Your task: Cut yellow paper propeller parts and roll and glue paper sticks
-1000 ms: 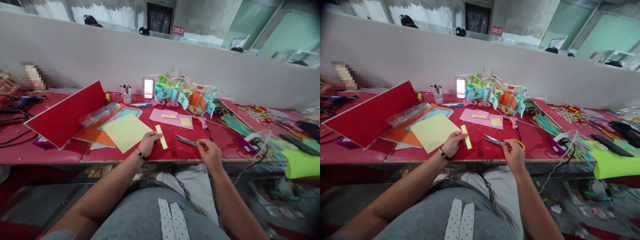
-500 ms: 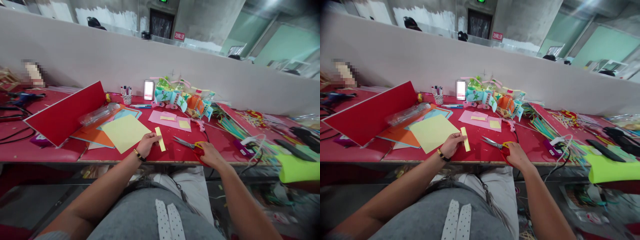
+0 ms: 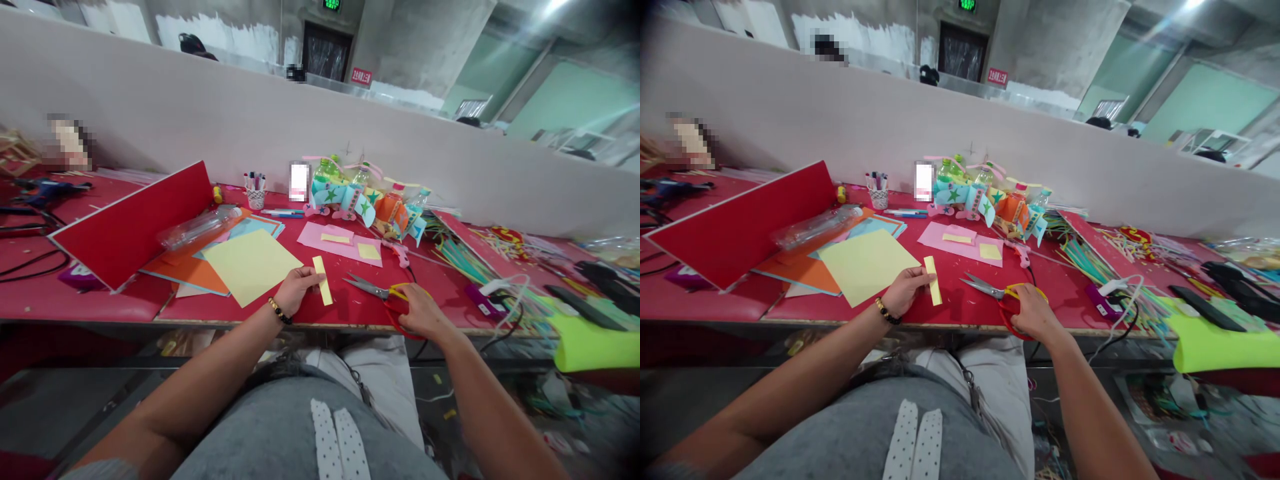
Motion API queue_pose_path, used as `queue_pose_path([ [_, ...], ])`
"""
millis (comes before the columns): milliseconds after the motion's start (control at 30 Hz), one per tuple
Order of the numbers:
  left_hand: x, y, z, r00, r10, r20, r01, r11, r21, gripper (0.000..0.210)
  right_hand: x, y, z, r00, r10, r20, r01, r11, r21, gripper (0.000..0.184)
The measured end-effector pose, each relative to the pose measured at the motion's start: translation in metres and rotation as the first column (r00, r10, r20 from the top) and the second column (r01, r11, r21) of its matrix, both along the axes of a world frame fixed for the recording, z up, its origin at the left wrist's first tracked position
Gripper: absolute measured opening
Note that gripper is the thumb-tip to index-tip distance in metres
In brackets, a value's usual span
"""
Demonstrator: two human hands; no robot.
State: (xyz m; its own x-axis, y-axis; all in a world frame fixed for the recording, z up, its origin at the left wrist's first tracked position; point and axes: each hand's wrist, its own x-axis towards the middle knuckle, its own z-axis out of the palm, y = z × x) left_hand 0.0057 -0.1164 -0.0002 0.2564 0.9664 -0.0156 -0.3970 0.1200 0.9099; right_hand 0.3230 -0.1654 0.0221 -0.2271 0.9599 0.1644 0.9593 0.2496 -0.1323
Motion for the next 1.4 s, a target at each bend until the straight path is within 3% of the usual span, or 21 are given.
queue_pose_path([
  [300,0.000,0.001,0.000,1.000,-0.002,-0.013,0.002,1.000,0.011,0.027,-0.016,-0.011,0.006,0.997,-0.003,-0.073,0.006,0.999,0.048,0.045],
  [500,0.000,0.000,0.000,1.000,-0.009,-0.011,0.009,1.000,0.003,0.026,-0.023,-0.038,0.001,0.930,-0.206,-0.305,0.239,0.968,0.073,0.044],
  [600,0.000,0.000,0.000,1.000,-0.011,-0.011,0.011,1.000,0.001,0.026,-0.028,-0.048,-0.003,0.897,-0.243,-0.369,0.278,0.960,0.042,0.041],
  [867,0.000,0.002,0.000,1.000,-0.015,-0.015,0.015,1.000,0.011,0.027,-0.038,-0.033,-0.018,0.953,-0.120,-0.279,0.138,0.989,0.048,0.044],
  [1167,0.000,0.000,0.001,1.000,-0.009,-0.014,0.009,1.000,0.022,0.027,-0.038,-0.012,-0.003,0.939,0.083,-0.335,-0.098,0.995,-0.030,0.044],
  [1400,-0.001,0.001,-0.001,1.000,-0.012,-0.021,0.013,1.000,0.024,0.027,-0.031,0.001,-0.002,0.924,0.121,-0.363,-0.151,0.987,-0.055,0.045],
])
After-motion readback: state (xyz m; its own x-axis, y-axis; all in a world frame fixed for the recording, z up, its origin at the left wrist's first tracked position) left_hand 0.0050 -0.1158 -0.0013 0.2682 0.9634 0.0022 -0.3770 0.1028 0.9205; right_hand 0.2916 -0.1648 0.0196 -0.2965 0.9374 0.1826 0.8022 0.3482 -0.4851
